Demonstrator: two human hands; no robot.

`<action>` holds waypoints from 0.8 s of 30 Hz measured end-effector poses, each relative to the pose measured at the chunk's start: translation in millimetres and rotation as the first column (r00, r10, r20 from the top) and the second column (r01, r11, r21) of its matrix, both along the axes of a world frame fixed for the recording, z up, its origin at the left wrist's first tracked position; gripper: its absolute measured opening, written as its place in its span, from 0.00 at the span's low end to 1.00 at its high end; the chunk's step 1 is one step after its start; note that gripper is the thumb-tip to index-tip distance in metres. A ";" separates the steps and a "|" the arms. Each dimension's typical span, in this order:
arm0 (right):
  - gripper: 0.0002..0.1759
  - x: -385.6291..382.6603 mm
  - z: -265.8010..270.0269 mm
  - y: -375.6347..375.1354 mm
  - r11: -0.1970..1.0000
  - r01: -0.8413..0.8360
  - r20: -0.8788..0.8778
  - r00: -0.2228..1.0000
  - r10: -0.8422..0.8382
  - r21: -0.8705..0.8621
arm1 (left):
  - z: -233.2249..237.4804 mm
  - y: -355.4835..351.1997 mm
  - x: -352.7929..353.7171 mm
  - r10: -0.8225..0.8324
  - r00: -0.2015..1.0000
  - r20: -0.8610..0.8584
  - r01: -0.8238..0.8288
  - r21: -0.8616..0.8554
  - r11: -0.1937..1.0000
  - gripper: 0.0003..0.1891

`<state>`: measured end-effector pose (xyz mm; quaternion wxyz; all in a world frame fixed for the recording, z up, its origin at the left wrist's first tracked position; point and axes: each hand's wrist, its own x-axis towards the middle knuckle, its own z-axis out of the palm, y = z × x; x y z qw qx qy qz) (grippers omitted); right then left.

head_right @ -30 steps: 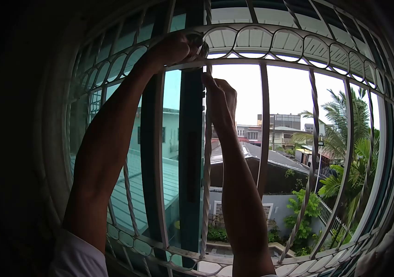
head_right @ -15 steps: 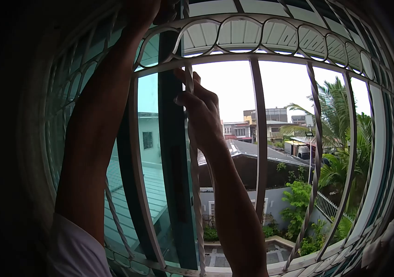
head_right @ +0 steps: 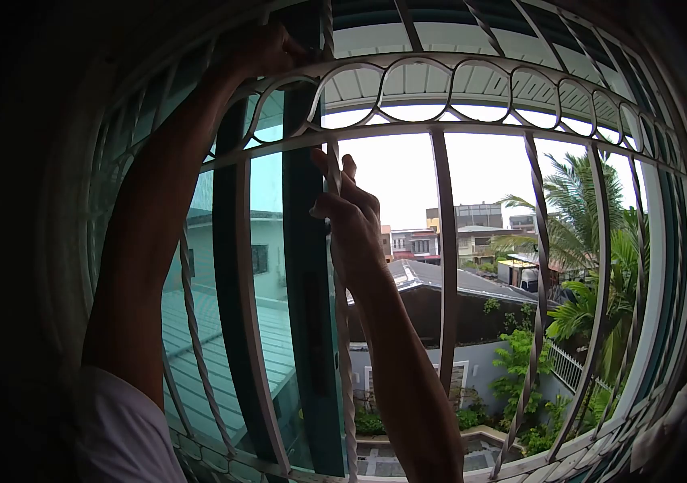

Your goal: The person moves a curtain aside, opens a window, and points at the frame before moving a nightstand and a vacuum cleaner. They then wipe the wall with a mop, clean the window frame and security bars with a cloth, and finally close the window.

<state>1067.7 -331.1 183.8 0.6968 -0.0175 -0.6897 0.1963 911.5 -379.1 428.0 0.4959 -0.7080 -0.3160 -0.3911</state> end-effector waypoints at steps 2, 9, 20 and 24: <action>0.45 3.5 -3.6 0.1 1.000 0.002 0.069 0.998 -0.003 0.009 | 12.3 21.3 2.3 0.062 0.998 -0.009 -0.057 0.289 0.956 0.14; 0.47 2.7 -10.0 -8.1 0.996 0.091 0.027 0.995 -0.091 0.003 | 21.8 12.7 25.8 -0.021 0.981 0.192 -0.006 0.141 0.990 0.17; 0.52 25.7 -153.6 -95.2 0.364 0.853 0.180 0.318 -0.931 0.373 | 29.4 46.4 -4.2 -0.178 0.982 -0.070 0.189 0.488 0.852 0.09; 0.42 30.2 -235.5 -117.0 0.285 0.932 0.218 0.238 -0.947 0.222 | 4.2 33.1 15.4 -0.099 0.937 0.336 -0.069 0.455 0.888 0.10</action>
